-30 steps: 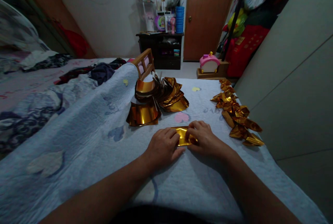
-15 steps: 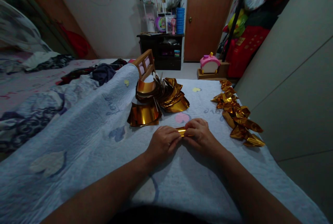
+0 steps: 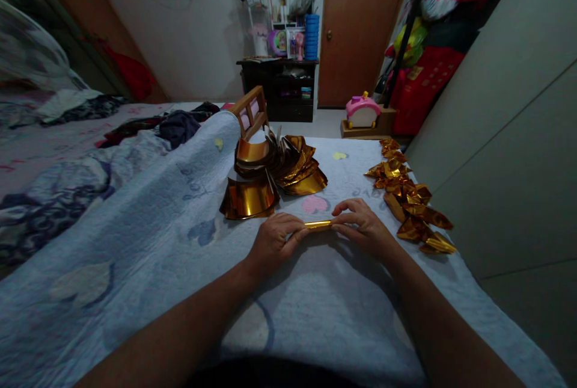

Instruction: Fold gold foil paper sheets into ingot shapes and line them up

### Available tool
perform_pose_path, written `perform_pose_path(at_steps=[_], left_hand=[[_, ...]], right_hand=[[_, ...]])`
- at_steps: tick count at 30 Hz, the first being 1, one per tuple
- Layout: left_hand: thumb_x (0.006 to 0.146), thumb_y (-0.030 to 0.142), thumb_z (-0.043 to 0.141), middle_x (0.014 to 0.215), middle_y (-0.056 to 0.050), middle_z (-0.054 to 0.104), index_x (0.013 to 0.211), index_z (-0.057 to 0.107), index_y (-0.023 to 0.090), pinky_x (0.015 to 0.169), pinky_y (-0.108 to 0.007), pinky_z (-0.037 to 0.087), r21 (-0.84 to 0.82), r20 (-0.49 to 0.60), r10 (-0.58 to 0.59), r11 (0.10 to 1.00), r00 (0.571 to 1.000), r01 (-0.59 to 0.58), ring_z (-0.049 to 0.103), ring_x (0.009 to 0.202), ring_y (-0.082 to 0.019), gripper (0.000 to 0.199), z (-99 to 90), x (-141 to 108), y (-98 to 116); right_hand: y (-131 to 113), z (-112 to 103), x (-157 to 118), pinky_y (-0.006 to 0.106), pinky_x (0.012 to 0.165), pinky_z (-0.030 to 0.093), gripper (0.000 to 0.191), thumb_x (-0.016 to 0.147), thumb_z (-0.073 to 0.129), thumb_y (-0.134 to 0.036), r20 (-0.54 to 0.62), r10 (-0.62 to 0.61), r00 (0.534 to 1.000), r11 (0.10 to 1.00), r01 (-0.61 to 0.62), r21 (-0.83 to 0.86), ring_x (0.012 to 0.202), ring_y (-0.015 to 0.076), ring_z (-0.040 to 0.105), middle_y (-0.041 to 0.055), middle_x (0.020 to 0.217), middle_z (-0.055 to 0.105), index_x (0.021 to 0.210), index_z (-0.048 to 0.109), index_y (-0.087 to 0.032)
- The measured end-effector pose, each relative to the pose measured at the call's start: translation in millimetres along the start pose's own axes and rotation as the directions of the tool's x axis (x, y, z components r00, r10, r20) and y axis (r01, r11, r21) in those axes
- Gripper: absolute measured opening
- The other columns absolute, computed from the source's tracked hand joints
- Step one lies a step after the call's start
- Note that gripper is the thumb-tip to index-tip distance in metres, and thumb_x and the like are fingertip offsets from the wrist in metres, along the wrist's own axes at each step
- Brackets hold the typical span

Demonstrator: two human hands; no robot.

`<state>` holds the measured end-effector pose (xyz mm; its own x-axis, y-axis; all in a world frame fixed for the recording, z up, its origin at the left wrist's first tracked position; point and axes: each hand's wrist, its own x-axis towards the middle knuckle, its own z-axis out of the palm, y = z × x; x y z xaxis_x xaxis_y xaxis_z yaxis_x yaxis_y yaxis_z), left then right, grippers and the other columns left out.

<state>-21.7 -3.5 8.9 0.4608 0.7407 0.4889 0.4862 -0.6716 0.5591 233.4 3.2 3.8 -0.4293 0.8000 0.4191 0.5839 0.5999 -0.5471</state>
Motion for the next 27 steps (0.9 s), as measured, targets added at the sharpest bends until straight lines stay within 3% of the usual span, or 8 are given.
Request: perform_pose_path(at_steps=[8,12,15,18,21,24,27], left_hand=[[0.095,0.024,0.06,0.084,-0.003,0.074,0.086,0.074,0.018,0.075,-0.027,0.05,-0.088,-0.028,-0.084,0.993,0.996,0.081,0.068,0.08,-0.017,0.018,-4.3,3,-1],[0.095,0.025,0.059,0.086,-0.004,0.075,0.088,0.075,0.017,0.075,-0.025,0.053,-0.179,-0.075,-0.189,0.969,0.979,0.173,0.07,0.082,-0.016,0.019,-5.4,2,-4],[0.095,0.025,0.06,0.089,-0.004,0.077,0.092,0.076,0.017,0.08,-0.027,0.055,-0.221,-0.088,-0.23,0.953,0.969,0.207,0.071,0.084,-0.017,0.018,-4.4,2,-5],[0.095,0.024,0.06,0.092,-0.005,0.078,0.095,0.076,0.018,0.083,-0.029,0.056,-0.222,-0.085,-0.212,0.957,0.974,0.189,0.073,0.086,-0.018,0.017,-2.9,3,-4],[0.095,0.023,0.061,0.099,-0.006,0.079,0.098,0.076,0.019,0.089,-0.031,0.057,-0.197,-0.101,-0.153,0.972,0.983,0.131,0.073,0.094,-0.019,0.017,-1.8,4,-4],[0.095,0.022,0.06,0.108,-0.007,0.078,0.106,0.075,0.019,0.094,-0.032,0.056,-0.17,-0.105,-0.109,0.981,0.988,0.09,0.072,0.101,-0.02,0.018,-0.5,4,-5],[0.093,0.019,0.062,0.112,-0.007,0.076,0.111,0.071,0.019,0.095,-0.034,0.056,-0.109,-0.126,-0.08,0.992,0.989,0.066,0.072,0.104,-0.02,0.02,1.1,2,-6]], right_hand=[[3,-7,1,0.04,0.09,0.046,0.013,0.092,0.064,-0.027,-0.09,0.085,0.992,0.991,-0.075,0.113,0.097,0.0224,0.06,0.0065,0.096,0.069,0.088,0.076,-0.024],[-3,-15,2,0.031,0.071,0.046,0.015,0.091,0.061,-0.028,-0.147,0.216,0.965,0.95,-0.173,0.258,0.081,0.0173,0.059,0.0063,0.097,0.066,0.093,0.074,-0.022],[-13,-13,3,0.026,0.056,0.041,0.033,0.086,0.066,-0.029,-0.067,0.314,0.947,0.877,-0.262,0.402,0.06,0.0105,0.047,0.0036,0.098,0.066,0.118,0.065,-0.022],[-19,-5,4,0.024,0.051,0.04,0.048,0.083,0.068,-0.029,0.035,0.333,0.942,0.821,-0.308,0.481,0.055,0.0098,0.046,0.0008,0.089,0.067,0.129,0.058,-0.022],[-20,3,4,0.025,0.056,0.045,0.033,0.083,0.066,-0.026,0.067,0.325,0.943,0.815,-0.315,0.486,0.058,0.0115,0.055,0.0003,0.082,0.068,0.115,0.065,-0.021],[-20,6,6,0.031,0.076,0.053,0.013,0.084,0.063,-0.023,-0.005,0.241,0.97,0.863,-0.213,0.459,0.083,0.0175,0.067,0.0043,0.093,0.071,0.096,0.07,-0.022],[-20,5,7,0.036,0.089,0.051,0.008,0.085,0.061,-0.019,-0.088,0.157,0.984,0.906,-0.108,0.409,0.098,0.0199,0.067,0.0052,0.099,0.072,0.088,0.067,-0.022]])
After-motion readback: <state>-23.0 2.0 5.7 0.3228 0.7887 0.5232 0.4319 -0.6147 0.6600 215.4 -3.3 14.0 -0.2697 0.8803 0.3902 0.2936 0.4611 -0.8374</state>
